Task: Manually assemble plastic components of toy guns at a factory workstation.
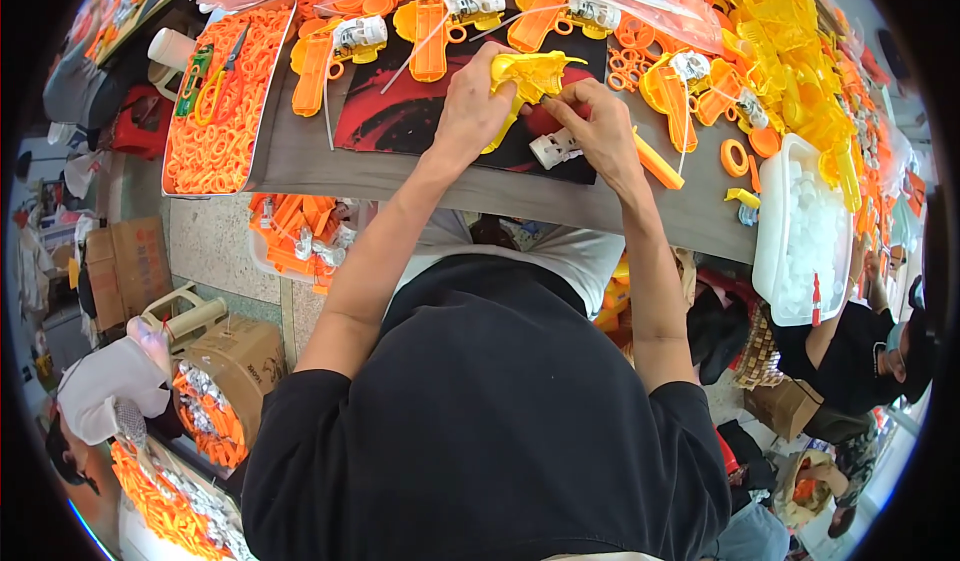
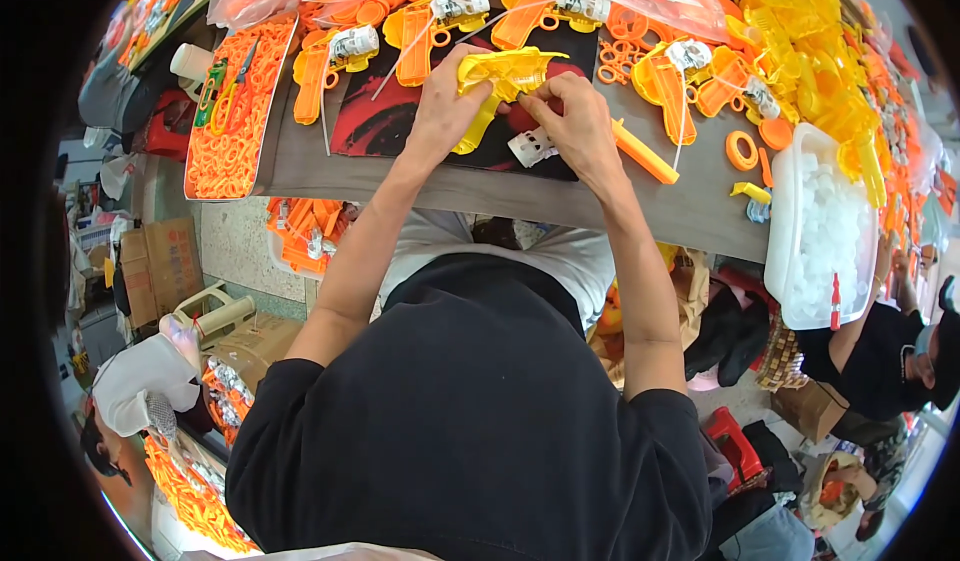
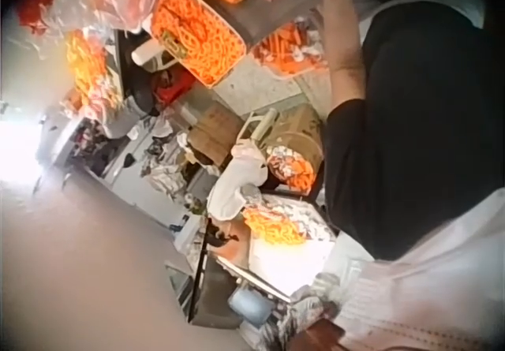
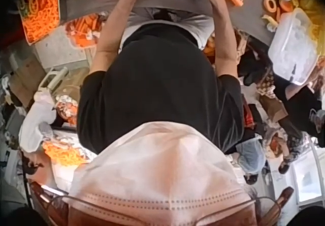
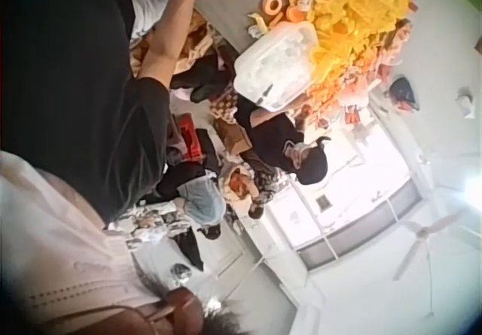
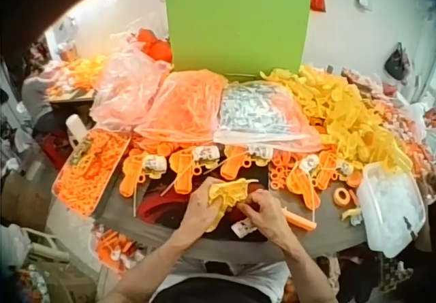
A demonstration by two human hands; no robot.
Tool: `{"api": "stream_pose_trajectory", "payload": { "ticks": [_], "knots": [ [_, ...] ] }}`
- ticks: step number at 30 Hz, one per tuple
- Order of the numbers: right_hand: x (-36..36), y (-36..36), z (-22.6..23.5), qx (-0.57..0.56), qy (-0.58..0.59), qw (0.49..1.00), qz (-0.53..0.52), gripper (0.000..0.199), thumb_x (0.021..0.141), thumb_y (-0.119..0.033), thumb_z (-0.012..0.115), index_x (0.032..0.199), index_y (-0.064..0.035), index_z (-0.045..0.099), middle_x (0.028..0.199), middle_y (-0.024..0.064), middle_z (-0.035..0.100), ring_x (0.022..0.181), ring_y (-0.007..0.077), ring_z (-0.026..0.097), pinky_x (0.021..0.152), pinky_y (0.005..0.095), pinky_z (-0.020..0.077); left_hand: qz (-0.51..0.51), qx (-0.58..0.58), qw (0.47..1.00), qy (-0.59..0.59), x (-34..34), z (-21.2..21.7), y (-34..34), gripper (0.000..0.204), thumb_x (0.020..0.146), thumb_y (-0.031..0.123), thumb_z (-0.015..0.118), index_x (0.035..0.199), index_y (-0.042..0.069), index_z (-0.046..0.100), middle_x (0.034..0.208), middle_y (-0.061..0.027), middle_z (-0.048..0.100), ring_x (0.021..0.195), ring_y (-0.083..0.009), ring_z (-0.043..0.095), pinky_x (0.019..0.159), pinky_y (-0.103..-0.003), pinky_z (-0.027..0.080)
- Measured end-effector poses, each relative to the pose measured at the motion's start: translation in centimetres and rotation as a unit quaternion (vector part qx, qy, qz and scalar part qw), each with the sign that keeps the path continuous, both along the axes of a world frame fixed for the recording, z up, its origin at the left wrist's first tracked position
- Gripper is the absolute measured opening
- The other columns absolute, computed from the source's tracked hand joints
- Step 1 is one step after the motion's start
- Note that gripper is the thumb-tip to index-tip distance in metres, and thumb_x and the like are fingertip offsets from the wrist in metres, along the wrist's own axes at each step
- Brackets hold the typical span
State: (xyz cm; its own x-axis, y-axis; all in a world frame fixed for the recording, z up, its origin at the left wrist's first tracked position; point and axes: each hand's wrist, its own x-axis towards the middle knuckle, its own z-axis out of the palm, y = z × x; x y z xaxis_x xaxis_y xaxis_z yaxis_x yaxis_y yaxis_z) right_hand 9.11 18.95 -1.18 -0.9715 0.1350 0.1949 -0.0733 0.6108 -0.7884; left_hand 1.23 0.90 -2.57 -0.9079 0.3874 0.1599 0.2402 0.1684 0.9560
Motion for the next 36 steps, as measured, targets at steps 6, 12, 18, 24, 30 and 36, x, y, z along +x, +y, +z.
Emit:
{"api": "stream_pose_trajectory", "payload": {
  "ticks": [6, 12, 18, 24, 30, 36],
  "knots": [
    [-0.2, 0.2, 0.6, 0.070, 0.056, 0.996, 0.029, 0.020, 0.087, -0.015, 0.076, 0.091, 0.0028, 0.068, 0.080, 0.0107, 0.063, 0.071, 0.0200, 0.057, 0.066, 0.0348, 0.0459, 0.026, -0.088, 0.989, 0.115, 1.3, 2.2, 0.9, 0.028, 0.086, 0.002, 0.061, 0.113, 0.000, 0.052, 0.098, -0.0233, 0.067, 0.098, -0.0447, 0.064, 0.080, -0.051, 0.051],
    [-0.2, 1.0, 0.6, -0.054, -0.054, 0.997, 0.014, 0.019, 0.088, -0.016, 0.075, 0.091, 0.0015, 0.070, 0.079, 0.0052, 0.067, 0.070, 0.0102, 0.058, 0.065, 0.0294, 0.0477, -0.005, -0.068, 0.995, 0.068, 2.1, 2.7, 1.2, 0.029, 0.087, -0.001, 0.059, 0.115, 0.000, 0.051, 0.104, -0.0252, 0.067, 0.087, -0.0369, 0.072, 0.073, -0.046, 0.056],
    [-3.5, 2.0, 1.1, -0.066, -0.186, 0.973, 0.117, 0.024, 0.084, -0.020, 0.081, 0.084, 0.0017, 0.070, 0.074, 0.0029, 0.069, 0.070, 0.0086, 0.063, 0.065, 0.0259, 0.0493, -0.096, 0.117, 0.947, -0.282, 0.2, 0.2, -1.2, 0.045, 0.084, -0.002, 0.065, 0.127, -0.003, 0.051, 0.111, -0.0220, 0.066, 0.087, -0.0366, 0.073, 0.076, -0.043, 0.058],
    [-5.4, 1.0, 1.5, 0.025, -0.205, 0.976, 0.066, 0.030, 0.079, -0.032, 0.082, 0.079, -0.0034, 0.074, 0.067, 0.0077, 0.072, 0.064, 0.0185, 0.069, 0.063, 0.0344, 0.0510, 0.169, -0.219, 0.890, 0.362, 3.1, 0.3, 0.9, 0.039, 0.085, 0.018, 0.073, 0.120, 0.008, 0.060, 0.106, -0.0111, 0.060, 0.101, -0.0269, 0.056, 0.093, -0.042, 0.039],
    [2.3, 2.7, 3.5, 0.090, 0.014, 0.991, -0.102, 0.031, 0.090, -0.024, 0.074, 0.110, -0.0017, 0.070, 0.107, 0.0120, 0.071, 0.100, 0.0236, 0.068, 0.085, 0.0348, 0.0521, 0.103, -0.254, 0.909, 0.314, 1.5, -1.5, 0.8, 0.016, 0.086, 0.027, 0.072, 0.086, 0.011, 0.071, 0.086, -0.0033, 0.069, 0.090, -0.0240, 0.060, 0.086, -0.041, 0.037],
    [10.0, 5.2, 1.9, 0.367, -0.080, 0.914, -0.154, 0.034, 0.088, -0.023, 0.075, 0.116, -0.0049, 0.067, 0.114, 0.0104, 0.067, 0.109, 0.0320, 0.059, 0.092, 0.0405, 0.0464, 0.103, -0.272, 0.919, 0.266, 1.3, -0.6, 2.0, 0.011, 0.082, 0.021, 0.071, 0.078, 0.011, 0.066, 0.082, -0.0030, 0.067, 0.086, -0.0234, 0.059, 0.085, -0.042, 0.036]
  ]
}}
